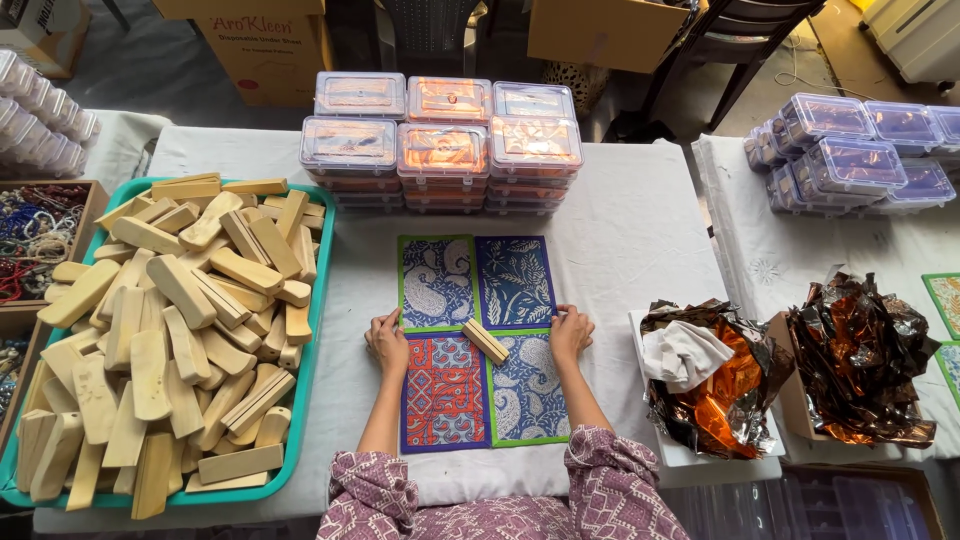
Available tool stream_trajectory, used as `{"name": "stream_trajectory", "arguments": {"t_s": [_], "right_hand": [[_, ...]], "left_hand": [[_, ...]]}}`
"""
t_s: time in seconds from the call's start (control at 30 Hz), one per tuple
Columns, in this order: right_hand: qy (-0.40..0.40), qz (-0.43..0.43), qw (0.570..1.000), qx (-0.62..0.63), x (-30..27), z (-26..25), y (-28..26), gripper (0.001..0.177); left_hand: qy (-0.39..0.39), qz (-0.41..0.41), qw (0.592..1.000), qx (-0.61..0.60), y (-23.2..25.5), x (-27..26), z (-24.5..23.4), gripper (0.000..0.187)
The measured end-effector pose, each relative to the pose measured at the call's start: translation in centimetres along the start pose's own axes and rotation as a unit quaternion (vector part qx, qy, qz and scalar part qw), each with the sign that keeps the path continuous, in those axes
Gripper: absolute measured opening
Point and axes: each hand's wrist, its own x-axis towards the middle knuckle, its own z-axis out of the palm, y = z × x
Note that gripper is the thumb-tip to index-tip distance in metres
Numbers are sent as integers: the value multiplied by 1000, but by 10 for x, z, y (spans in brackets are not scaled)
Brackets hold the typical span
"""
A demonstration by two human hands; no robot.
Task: Wrapping sandalwood sticks in foil and organizing them.
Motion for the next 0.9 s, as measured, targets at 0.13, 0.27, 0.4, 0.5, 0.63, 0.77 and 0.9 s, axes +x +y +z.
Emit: {"name": "stream_trajectory", "arguments": {"t_s": [0.13, 0.27, 0.4, 0.5, 0.63, 0.77, 0.9], "right_hand": [[7, -144, 989, -10, -58, -33, -66, 45], [-119, -263, 957, 9, -108, -20, -81, 58], [-68, -223, 968, 92, -131, -32, -96, 50], [-95, -264, 958, 65, -138, -45, -102, 54], [-123, -269, 954, 47, -99, -83, -87, 50], [158, -138, 974, -82, -10, -122, 26, 41], [147, 44, 968, -198, 38, -184, 85, 64]], "left_hand": [[-34, -17, 999, 13, -3, 2, -4, 46], [-16, 29, 999, -24, 25, -18, -26, 41], [-62, -9, 985, -164, 58, -69, -32, 35], [-82, 48, 964, -247, 55, -101, -2, 39], [-133, 52, 963, -230, 68, -116, 5, 43], [-121, 39, 983, -134, 98, -132, -23, 52], [-90, 23, 996, -14, 135, -143, -29, 67]]}}
